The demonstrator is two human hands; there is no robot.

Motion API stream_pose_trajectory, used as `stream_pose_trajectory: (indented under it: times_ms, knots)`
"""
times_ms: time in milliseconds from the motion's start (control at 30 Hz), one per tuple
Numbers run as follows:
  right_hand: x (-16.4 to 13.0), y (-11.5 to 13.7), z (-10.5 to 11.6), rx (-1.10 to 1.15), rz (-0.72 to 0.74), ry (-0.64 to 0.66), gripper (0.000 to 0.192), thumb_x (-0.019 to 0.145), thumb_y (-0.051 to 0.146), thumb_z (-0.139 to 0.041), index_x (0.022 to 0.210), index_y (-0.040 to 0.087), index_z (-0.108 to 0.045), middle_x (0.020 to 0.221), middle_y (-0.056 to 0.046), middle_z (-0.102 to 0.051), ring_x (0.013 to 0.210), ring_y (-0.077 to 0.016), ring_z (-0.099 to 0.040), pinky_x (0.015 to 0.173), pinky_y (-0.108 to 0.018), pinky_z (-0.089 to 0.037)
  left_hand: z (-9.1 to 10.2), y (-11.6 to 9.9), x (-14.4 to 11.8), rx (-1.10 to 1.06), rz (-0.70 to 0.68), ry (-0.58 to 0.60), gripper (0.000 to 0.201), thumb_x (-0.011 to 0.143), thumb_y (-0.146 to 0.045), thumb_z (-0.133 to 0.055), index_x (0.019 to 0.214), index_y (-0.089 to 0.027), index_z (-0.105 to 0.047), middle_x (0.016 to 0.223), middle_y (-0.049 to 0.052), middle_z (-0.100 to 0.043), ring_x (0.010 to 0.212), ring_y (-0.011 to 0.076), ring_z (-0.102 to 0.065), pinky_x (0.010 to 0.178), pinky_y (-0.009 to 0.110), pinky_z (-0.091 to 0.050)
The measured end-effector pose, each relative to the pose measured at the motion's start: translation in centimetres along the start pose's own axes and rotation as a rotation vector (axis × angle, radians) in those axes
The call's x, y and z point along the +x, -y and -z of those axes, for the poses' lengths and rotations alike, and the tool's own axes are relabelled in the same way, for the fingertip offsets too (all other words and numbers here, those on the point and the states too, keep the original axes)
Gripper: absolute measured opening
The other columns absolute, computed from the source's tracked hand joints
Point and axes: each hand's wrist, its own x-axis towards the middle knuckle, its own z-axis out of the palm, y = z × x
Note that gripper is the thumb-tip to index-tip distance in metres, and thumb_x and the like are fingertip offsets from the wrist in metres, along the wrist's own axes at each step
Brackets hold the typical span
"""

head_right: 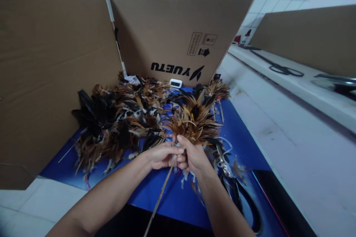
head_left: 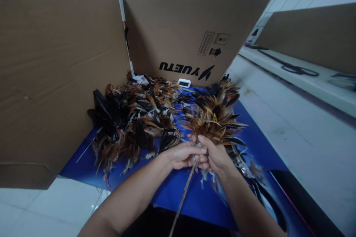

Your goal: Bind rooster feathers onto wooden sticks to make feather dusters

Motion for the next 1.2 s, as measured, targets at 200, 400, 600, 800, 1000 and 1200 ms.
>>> stream_pose_trajectory:
  times_ms: [200, 400, 600, 800, 1000, 1200]
  knots:
    - [0.0, -0.1, 0.3, -0.070, -0.019, 0.031, 0.048, 0.067, 0.049, -0.066, 0.096, 0.010, -0.067, 0.037, 0.000, -0.056, 0.022, -0.0085, -0.041, 0.020, -0.016, -0.032, 0.1, 0.2, 0.3, 0.119, -0.058, -0.088, 0.036, 0.058, -0.038, -0.076, 0.068, -0.008, -0.059, 0.059, 0.004, -0.060, 0.055, 0.0111, -0.058, 0.060, 0.023, -0.043]
    - [-0.3, 0.2, 0.2, -0.089, 0.010, 0.052, 0.045, 0.065, 0.048, -0.068, 0.086, 0.009, -0.069, 0.032, 0.000, -0.053, 0.021, -0.0085, -0.039, 0.022, -0.017, -0.034, 0.0, 0.1, 0.3, 0.124, -0.047, -0.121, 0.035, 0.056, -0.034, -0.077, 0.072, -0.007, -0.062, 0.063, 0.006, -0.063, 0.057, 0.0113, -0.059, 0.059, 0.022, -0.044]
    - [0.2, -0.3, 0.5, -0.008, -0.012, 0.011, 0.034, 0.067, 0.042, -0.069, 0.083, 0.013, -0.071, 0.043, 0.000, -0.060, 0.027, -0.0090, -0.045, 0.027, -0.019, -0.040, -0.3, 0.2, 0.1, 0.002, 0.035, -0.098, 0.031, 0.062, -0.030, -0.075, 0.073, -0.009, -0.055, 0.065, 0.002, -0.055, 0.054, 0.0096, -0.055, 0.054, 0.023, -0.045]
    - [1.1, -0.9, 0.7, 0.130, 0.113, 0.074, 0.018, 0.064, 0.031, -0.074, 0.071, 0.015, -0.072, 0.074, -0.007, -0.072, 0.071, -0.0185, -0.067, 0.071, -0.028, -0.055, -0.5, -0.1, -0.2, -0.085, 0.068, -0.001, 0.032, 0.070, -0.021, -0.069, 0.066, -0.015, -0.038, 0.057, -0.007, -0.032, 0.043, 0.0007, -0.029, 0.042, 0.013, -0.020]
    - [0.7, -0.6, 0.3, 0.134, 0.076, 0.083, 0.016, 0.066, 0.030, -0.072, 0.070, 0.015, -0.073, 0.071, -0.006, -0.072, 0.069, -0.0182, -0.066, 0.071, -0.028, -0.054, -0.7, -0.1, -0.2, -0.092, 0.076, -0.011, 0.030, 0.073, -0.022, -0.066, 0.067, -0.016, -0.037, 0.057, -0.006, -0.032, 0.043, 0.0015, -0.026, 0.043, 0.014, -0.017]
    - [0.6, -0.4, 0.4, 0.113, 0.088, 0.074, 0.017, 0.065, 0.031, -0.073, 0.067, 0.015, -0.072, 0.068, -0.005, -0.071, 0.065, -0.0172, -0.065, 0.067, -0.026, -0.055, -0.5, -0.2, -0.1, -0.158, 0.121, 0.013, 0.025, 0.069, -0.021, -0.067, 0.068, -0.014, -0.043, 0.059, -0.004, -0.039, 0.047, 0.0031, -0.034, 0.045, 0.016, -0.021]
